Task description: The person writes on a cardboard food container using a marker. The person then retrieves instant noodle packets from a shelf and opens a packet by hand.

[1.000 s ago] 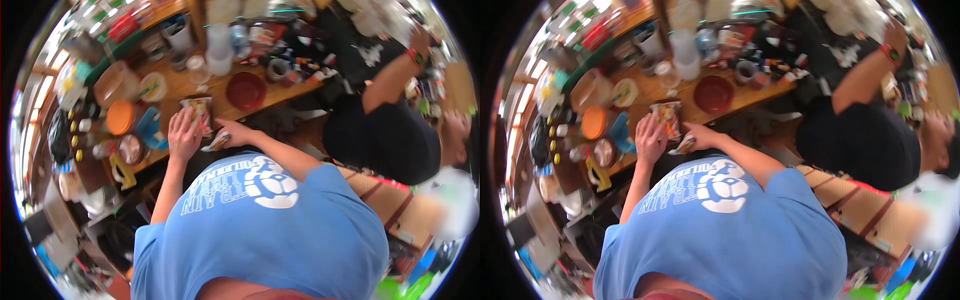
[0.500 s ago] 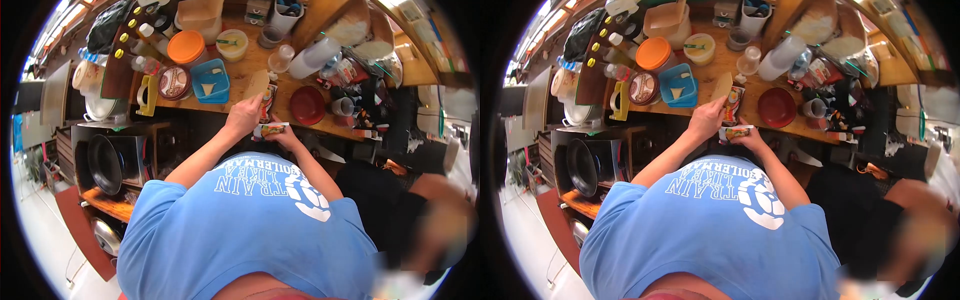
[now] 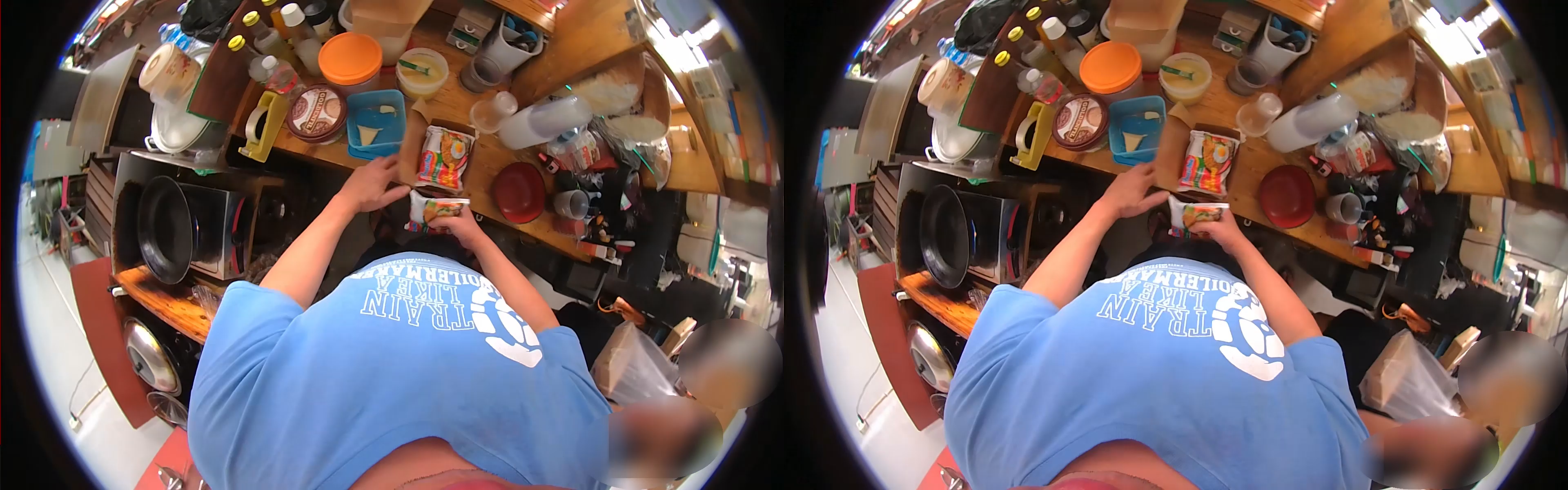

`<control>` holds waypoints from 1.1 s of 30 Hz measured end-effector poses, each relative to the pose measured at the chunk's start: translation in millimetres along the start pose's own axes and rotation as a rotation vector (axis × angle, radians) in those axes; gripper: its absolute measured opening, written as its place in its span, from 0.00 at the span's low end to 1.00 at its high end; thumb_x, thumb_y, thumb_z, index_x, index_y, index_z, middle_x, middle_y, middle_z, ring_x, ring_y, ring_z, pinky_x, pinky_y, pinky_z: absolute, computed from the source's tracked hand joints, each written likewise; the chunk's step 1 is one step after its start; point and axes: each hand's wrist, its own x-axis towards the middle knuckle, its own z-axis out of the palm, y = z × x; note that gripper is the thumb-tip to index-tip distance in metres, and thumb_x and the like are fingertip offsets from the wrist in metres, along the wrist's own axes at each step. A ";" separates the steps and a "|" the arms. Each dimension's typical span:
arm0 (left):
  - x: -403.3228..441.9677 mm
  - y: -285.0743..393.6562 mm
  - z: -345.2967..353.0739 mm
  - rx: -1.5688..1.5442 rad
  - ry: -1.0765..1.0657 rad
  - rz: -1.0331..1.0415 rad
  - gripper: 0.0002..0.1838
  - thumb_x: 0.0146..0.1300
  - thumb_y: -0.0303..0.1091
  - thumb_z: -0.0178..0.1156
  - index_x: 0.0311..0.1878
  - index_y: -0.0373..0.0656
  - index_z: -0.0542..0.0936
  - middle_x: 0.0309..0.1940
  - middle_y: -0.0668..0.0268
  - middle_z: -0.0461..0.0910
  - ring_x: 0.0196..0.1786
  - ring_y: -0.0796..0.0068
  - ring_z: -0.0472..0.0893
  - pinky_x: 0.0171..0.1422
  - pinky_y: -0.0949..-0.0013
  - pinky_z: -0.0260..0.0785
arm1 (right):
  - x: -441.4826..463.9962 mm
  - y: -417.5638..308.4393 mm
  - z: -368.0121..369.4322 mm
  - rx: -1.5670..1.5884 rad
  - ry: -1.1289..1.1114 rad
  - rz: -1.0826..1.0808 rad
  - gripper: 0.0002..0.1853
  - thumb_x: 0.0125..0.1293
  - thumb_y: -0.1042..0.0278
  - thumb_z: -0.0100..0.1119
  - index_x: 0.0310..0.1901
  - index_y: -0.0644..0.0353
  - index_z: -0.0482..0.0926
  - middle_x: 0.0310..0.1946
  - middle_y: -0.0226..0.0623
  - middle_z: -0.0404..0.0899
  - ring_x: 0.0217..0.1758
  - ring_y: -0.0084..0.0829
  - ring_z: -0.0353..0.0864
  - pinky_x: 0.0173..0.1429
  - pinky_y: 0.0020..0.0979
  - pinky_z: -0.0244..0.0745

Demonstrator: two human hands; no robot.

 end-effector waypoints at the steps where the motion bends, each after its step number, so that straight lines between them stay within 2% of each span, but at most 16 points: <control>1: -1.2 -4.4 4.8 -0.002 0.015 -0.010 0.27 0.66 0.50 0.61 0.63 0.45 0.77 0.64 0.53 0.75 0.66 0.46 0.73 0.65 0.48 0.71 | 2.2 1.3 -2.3 -0.015 -0.010 0.001 0.28 0.48 0.79 0.74 0.55 0.64 0.81 0.46 0.35 0.86 0.46 0.28 0.85 0.51 0.31 0.81; 3: -4.2 -16.4 19.7 0.154 0.124 -0.086 0.33 0.63 0.50 0.64 0.68 0.44 0.73 0.67 0.52 0.72 0.65 0.46 0.74 0.64 0.48 0.73 | 3.6 4.5 -4.9 0.135 0.133 -0.049 0.22 0.48 0.81 0.72 0.49 0.63 0.83 0.46 0.34 0.87 0.47 0.30 0.86 0.53 0.32 0.82; 5: -7.2 -21.2 19.4 0.159 0.121 -0.216 0.36 0.59 0.49 0.67 0.68 0.41 0.71 0.65 0.50 0.72 0.64 0.47 0.75 0.62 0.48 0.75 | 1.0 -3.2 -1.5 0.178 0.097 -0.033 0.23 0.48 0.82 0.70 0.50 0.62 0.83 0.46 0.35 0.87 0.47 0.30 0.86 0.55 0.33 0.81; 8: -10.0 -37.7 32.9 0.210 0.110 -0.161 0.27 0.62 0.43 0.64 0.61 0.39 0.74 0.60 0.51 0.75 0.60 0.48 0.79 0.56 0.48 0.78 | 5.0 -12.2 10.8 0.235 -0.110 0.076 0.23 0.48 0.83 0.68 0.50 0.62 0.83 0.45 0.35 0.87 0.47 0.31 0.86 0.55 0.33 0.80; 10: -3.2 -50.0 56.7 0.244 0.122 -0.226 0.17 0.64 0.38 0.60 0.54 0.41 0.77 0.50 0.54 0.79 0.53 0.49 0.82 0.52 0.48 0.79 | 19.3 -17.8 29.1 0.210 -0.356 0.039 0.24 0.48 0.81 0.68 0.51 0.62 0.83 0.45 0.34 0.87 0.47 0.32 0.86 0.55 0.35 0.80; 13: -4.9 -49.4 65.5 0.121 0.223 -0.226 0.10 0.63 0.36 0.59 0.44 0.47 0.83 0.42 0.55 0.84 0.48 0.54 0.86 0.45 0.52 0.80 | 45.4 -22.2 39.1 0.040 -0.270 -0.026 0.25 0.51 0.78 0.67 0.54 0.62 0.81 0.48 0.36 0.86 0.51 0.35 0.86 0.59 0.36 0.79; 14: -7.6 -52.0 72.7 0.082 0.326 -0.173 0.09 0.63 0.39 0.59 0.39 0.48 0.85 0.39 0.57 0.86 0.44 0.55 0.87 0.41 0.54 0.81 | 54.4 -24.5 43.1 0.112 -0.276 -0.036 0.25 0.52 0.77 0.66 0.56 0.63 0.80 0.51 0.37 0.85 0.54 0.37 0.84 0.62 0.37 0.78; 15: -3.1 -62.2 87.9 0.124 0.230 -0.293 0.09 0.63 0.41 0.59 0.36 0.50 0.85 0.36 0.59 0.86 0.40 0.55 0.88 0.38 0.53 0.80 | 59.2 -26.8 41.8 0.179 -0.290 -0.026 0.25 0.54 0.77 0.64 0.57 0.64 0.79 0.54 0.39 0.84 0.57 0.38 0.83 0.65 0.39 0.76; 16: -9.8 -52.9 74.6 0.192 0.299 -0.207 0.09 0.63 0.41 0.58 0.34 0.52 0.85 0.34 0.61 0.86 0.37 0.56 0.88 0.34 0.52 0.79 | 63.3 -29.7 37.6 0.194 -0.249 -0.035 0.28 0.56 0.77 0.61 0.61 0.64 0.77 0.60 0.42 0.80 0.65 0.41 0.79 0.72 0.42 0.72; 18: -21.5 -56.2 85.6 0.254 0.317 -0.139 0.08 0.64 0.40 0.58 0.33 0.50 0.83 0.36 0.62 0.84 0.40 0.59 0.86 0.39 0.55 0.80 | 65.2 -36.6 33.5 0.227 -0.181 -0.063 0.33 0.57 0.79 0.59 0.68 0.66 0.70 0.66 0.44 0.75 0.71 0.44 0.73 0.75 0.45 0.69; 21: -28.1 -61.7 97.0 0.399 0.311 -0.095 0.07 0.66 0.39 0.57 0.38 0.50 0.80 0.40 0.65 0.80 0.45 0.62 0.83 0.44 0.56 0.78 | 61.5 -49.1 44.4 0.082 -0.184 -0.193 0.35 0.58 0.80 0.60 0.70 0.64 0.68 0.66 0.45 0.74 0.69 0.43 0.75 0.73 0.44 0.71; 24: -28.8 -62.5 100.5 0.278 0.358 -0.184 0.07 0.65 0.39 0.58 0.38 0.48 0.81 0.42 0.65 0.80 0.47 0.62 0.83 0.45 0.55 0.77 | 66.0 -56.7 48.9 -0.189 -0.136 -0.298 0.25 0.59 0.77 0.66 0.59 0.66 0.76 0.55 0.40 0.80 0.58 0.37 0.81 0.63 0.38 0.76; 26: -46.7 -53.6 85.8 0.490 0.256 0.008 0.09 0.67 0.37 0.56 0.43 0.45 0.82 0.45 0.64 0.81 0.48 0.58 0.83 0.47 0.54 0.79 | 69.0 -66.8 56.1 -0.323 -0.136 -0.258 0.24 0.58 0.77 0.66 0.59 0.66 0.76 0.54 0.40 0.81 0.56 0.37 0.82 0.61 0.37 0.77; 28: -61.2 -52.4 83.3 0.505 0.294 0.013 0.08 0.66 0.36 0.57 0.40 0.46 0.83 0.45 0.65 0.80 0.48 0.60 0.83 0.48 0.54 0.77 | 68.2 -79.8 71.0 -0.474 -0.117 -0.193 0.24 0.58 0.76 0.66 0.57 0.66 0.77 0.51 0.40 0.82 0.51 0.37 0.83 0.55 0.38 0.80; 31: -77.8 -50.8 75.4 0.540 0.307 0.047 0.05 0.64 0.35 0.59 0.39 0.48 0.82 0.43 0.67 0.79 0.49 0.64 0.81 0.51 0.56 0.74 | 80.0 -89.5 67.8 -0.404 -0.083 -0.137 0.27 0.55 0.77 0.65 0.59 0.67 0.75 0.51 0.42 0.82 0.51 0.39 0.84 0.56 0.39 0.80; 33: -91.1 -45.5 67.0 0.551 0.457 0.160 0.04 0.63 0.35 0.59 0.40 0.49 0.79 0.40 0.69 0.77 0.49 0.65 0.80 0.51 0.57 0.72 | 92.6 -99.1 51.4 -0.359 -0.172 -0.070 0.28 0.53 0.78 0.63 0.59 0.67 0.74 0.52 0.42 0.81 0.53 0.40 0.83 0.57 0.41 0.80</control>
